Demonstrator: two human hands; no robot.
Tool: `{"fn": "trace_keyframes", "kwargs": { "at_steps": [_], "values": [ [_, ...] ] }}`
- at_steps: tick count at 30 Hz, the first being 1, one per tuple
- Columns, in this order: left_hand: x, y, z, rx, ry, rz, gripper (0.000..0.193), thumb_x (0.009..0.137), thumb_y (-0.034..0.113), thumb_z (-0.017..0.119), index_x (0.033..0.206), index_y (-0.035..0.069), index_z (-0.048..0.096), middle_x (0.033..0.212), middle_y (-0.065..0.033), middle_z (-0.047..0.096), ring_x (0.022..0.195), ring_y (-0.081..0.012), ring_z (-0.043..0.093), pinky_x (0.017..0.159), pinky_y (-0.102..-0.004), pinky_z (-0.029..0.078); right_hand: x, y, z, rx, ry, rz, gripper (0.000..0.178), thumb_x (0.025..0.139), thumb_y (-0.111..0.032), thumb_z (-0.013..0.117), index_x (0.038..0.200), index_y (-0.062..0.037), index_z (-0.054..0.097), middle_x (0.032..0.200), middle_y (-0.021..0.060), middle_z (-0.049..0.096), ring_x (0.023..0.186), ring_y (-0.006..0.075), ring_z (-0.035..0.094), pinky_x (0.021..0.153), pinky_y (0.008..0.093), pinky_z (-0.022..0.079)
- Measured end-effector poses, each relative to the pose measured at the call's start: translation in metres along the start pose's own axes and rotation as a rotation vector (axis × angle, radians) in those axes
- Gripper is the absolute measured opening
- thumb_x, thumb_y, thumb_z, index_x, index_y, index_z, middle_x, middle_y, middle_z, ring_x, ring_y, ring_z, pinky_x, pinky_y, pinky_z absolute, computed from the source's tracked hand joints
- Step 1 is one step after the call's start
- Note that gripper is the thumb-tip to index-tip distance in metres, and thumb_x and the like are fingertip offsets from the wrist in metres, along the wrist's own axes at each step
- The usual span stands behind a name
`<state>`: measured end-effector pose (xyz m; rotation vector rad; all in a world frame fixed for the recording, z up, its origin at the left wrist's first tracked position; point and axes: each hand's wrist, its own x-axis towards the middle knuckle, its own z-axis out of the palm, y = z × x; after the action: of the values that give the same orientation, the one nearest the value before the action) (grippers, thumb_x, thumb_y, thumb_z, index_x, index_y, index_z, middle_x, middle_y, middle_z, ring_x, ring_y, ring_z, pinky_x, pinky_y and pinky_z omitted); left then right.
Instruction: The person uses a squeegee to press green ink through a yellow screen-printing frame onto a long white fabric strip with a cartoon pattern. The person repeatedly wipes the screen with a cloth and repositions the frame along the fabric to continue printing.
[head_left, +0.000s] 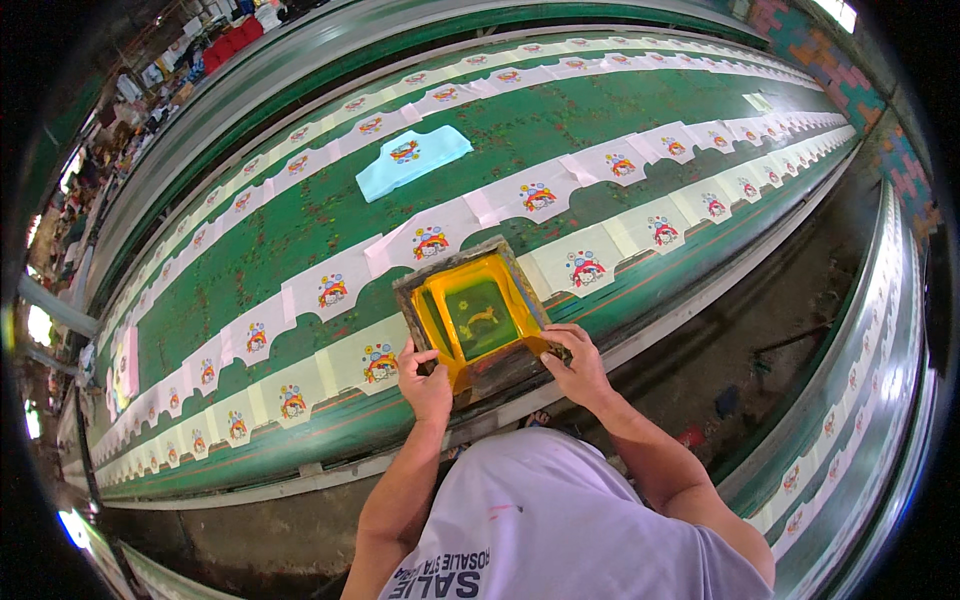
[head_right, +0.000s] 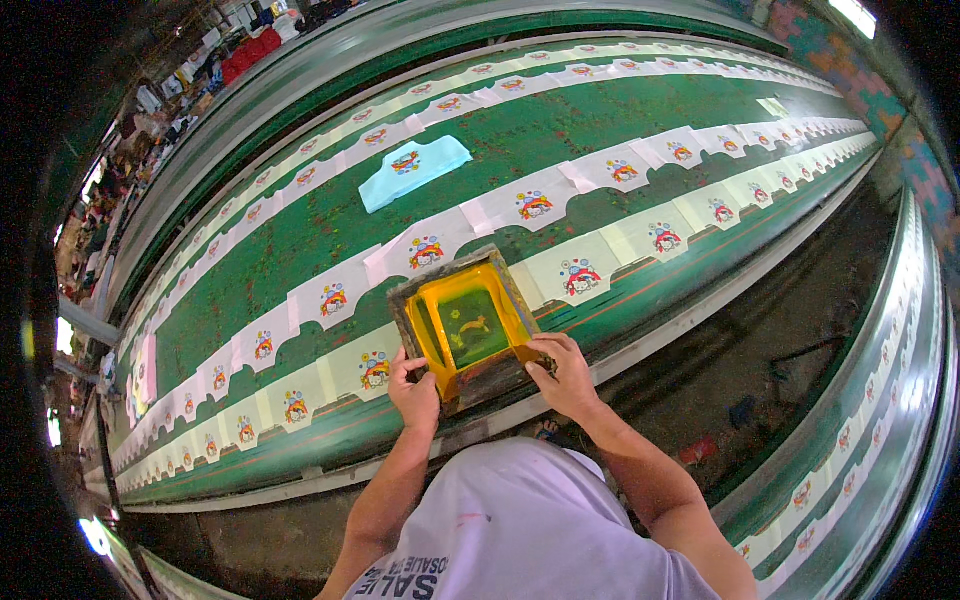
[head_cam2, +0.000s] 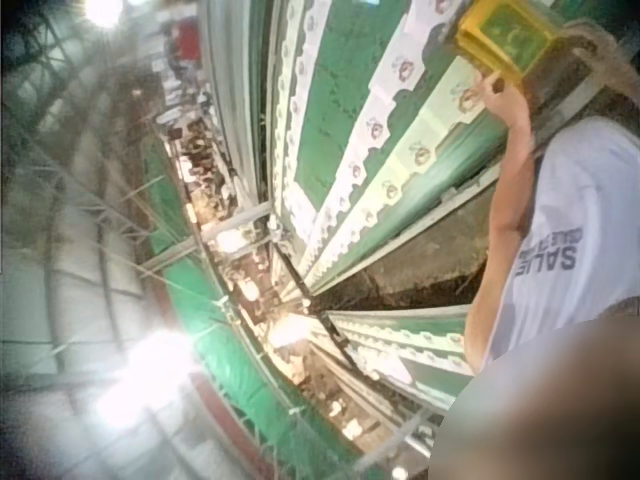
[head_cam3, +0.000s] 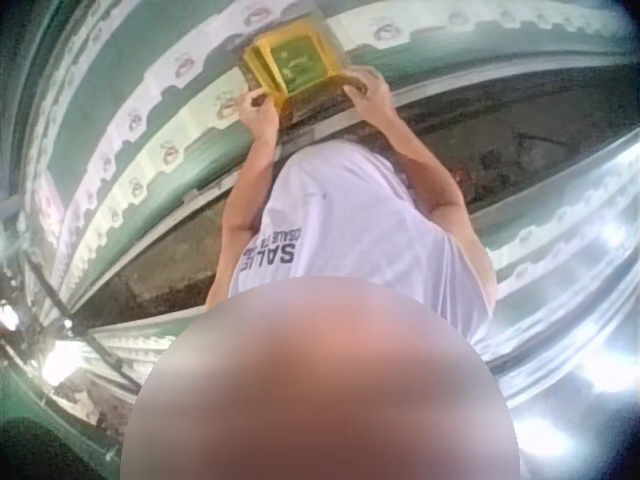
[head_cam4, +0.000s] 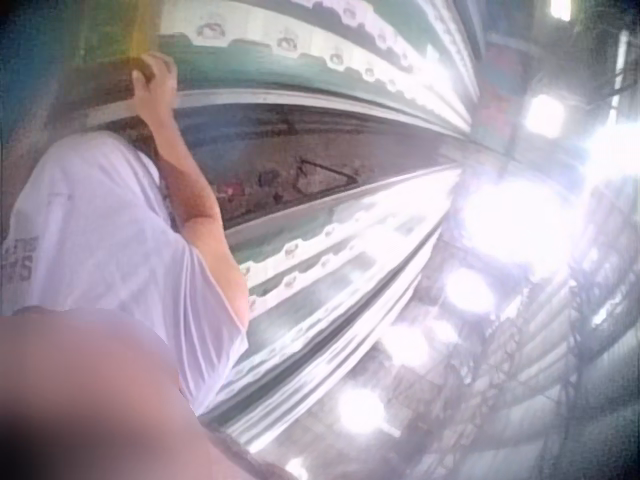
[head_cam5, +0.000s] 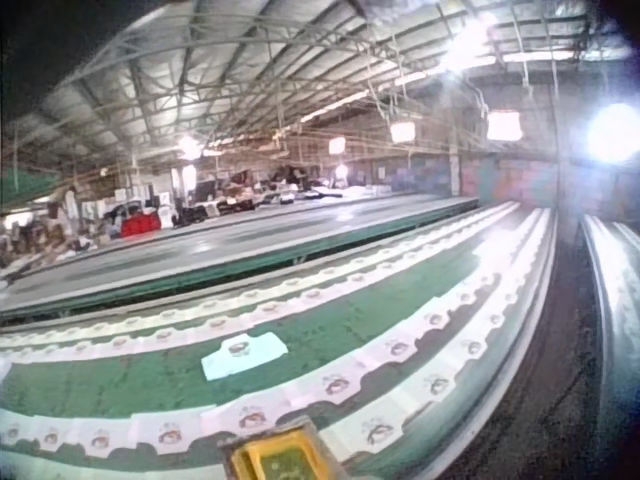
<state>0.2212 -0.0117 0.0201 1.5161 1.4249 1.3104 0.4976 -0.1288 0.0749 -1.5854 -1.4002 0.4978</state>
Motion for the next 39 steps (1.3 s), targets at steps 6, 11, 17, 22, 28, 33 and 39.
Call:
{"fn": "trace_keyframes", "kwargs": {
  "at_steps": [6, 11, 17, 22, 28, 33, 39],
  "values": [
    [0.0, -0.001, 0.016, -0.123, 0.003, -0.066, 0.03, 0.078, -0.016, 0.073, 0.103, 0.001, 0.073, 0.168, -0.0308, 0.054, 0.152, -0.037, 0.058, 0.125, -0.0435, 0.044, 0.007, 0.009, -0.025, 0.025, -0.049, -0.043, 0.038, 0.093, -0.003, 0.082, 0.13, -0.0039, 0.075, 0.137, 0.0169, 0.072, 0.132, 0.0388, 0.065, 0.114, 0.0477, 0.053],
    [-0.001, -0.008, 0.015, -0.223, 0.0, -0.163, 0.034, 0.077, -0.019, 0.071, 0.104, 0.0, 0.073, 0.171, -0.0288, 0.051, 0.154, -0.0344, 0.057, 0.125, -0.0422, 0.045, 0.012, 0.0, -0.032, -0.033, -0.052, -0.216, 0.038, 0.09, -0.003, 0.083, 0.127, -0.0045, 0.076, 0.134, 0.0158, 0.072, 0.129, 0.0388, 0.067, 0.112, 0.0503, 0.054],
    [0.003, -0.011, 0.012, -0.327, -0.035, -0.206, 0.037, 0.077, -0.022, 0.069, 0.106, 0.0, 0.072, 0.174, -0.028, 0.048, 0.154, -0.0336, 0.056, 0.124, -0.0409, 0.046, 0.021, -0.025, -0.016, -0.213, -0.312, -0.583, 0.038, 0.088, -0.015, 0.083, 0.125, -0.0082, 0.077, 0.132, 0.0136, 0.07, 0.127, 0.038, 0.067, 0.112, 0.0519, 0.053],
    [0.001, -0.01, 0.01, -0.234, -0.036, -0.215, 0.036, 0.077, -0.021, 0.068, 0.107, 0.0, 0.072, 0.174, -0.0294, 0.047, 0.154, -0.0343, 0.056, 0.124, -0.0414, 0.046, 0.041, -0.035, 0.008, -0.467, -0.518, -0.566, 0.038, 0.093, -0.014, 0.072, 0.13, -0.0075, 0.073, 0.13, 0.0144, 0.07, 0.125, 0.0361, 0.068, 0.108, 0.0493, 0.055],
    [0.0, -0.008, 0.012, -0.289, -0.024, -0.215, 0.033, 0.078, -0.018, 0.07, 0.106, 0.001, 0.072, 0.172, -0.0297, 0.049, 0.157, -0.035, 0.054, 0.126, -0.0419, 0.044, 0.066, -0.035, 0.007, -0.426, -0.616, -0.488, 0.041, 0.091, -0.009, 0.07, 0.132, -0.0055, 0.072, 0.128, 0.0161, 0.07, 0.126, 0.0375, 0.067, 0.107, 0.0506, 0.055],
    [-0.005, -0.005, 0.011, -0.152, -0.026, -0.172, 0.031, 0.079, -0.016, 0.073, 0.105, 0.002, 0.073, 0.17, -0.0292, 0.052, 0.156, -0.0347, 0.054, 0.127, -0.041, 0.042, 0.056, -0.032, -0.004, -0.417, -0.702, -0.442, 0.049, 0.09, -0.006, 0.07, 0.139, -0.0057, 0.072, 0.132, 0.0148, 0.07, 0.131, 0.0376, 0.064, 0.113, 0.0518, 0.052],
    [-0.006, 0.002, 0.011, -0.09, -0.032, -0.152, 0.031, 0.079, -0.015, 0.075, 0.104, 0.004, 0.074, 0.168, -0.0281, 0.054, 0.155, -0.0351, 0.055, 0.128, -0.0415, 0.04, 0.062, -0.026, 0.017, -0.406, -0.495, -0.538, 0.054, 0.09, -0.007, 0.07, 0.144, -0.0069, 0.071, 0.135, 0.0127, 0.07, 0.129, 0.0357, 0.064, 0.114, 0.053, 0.051]
  ]
}}
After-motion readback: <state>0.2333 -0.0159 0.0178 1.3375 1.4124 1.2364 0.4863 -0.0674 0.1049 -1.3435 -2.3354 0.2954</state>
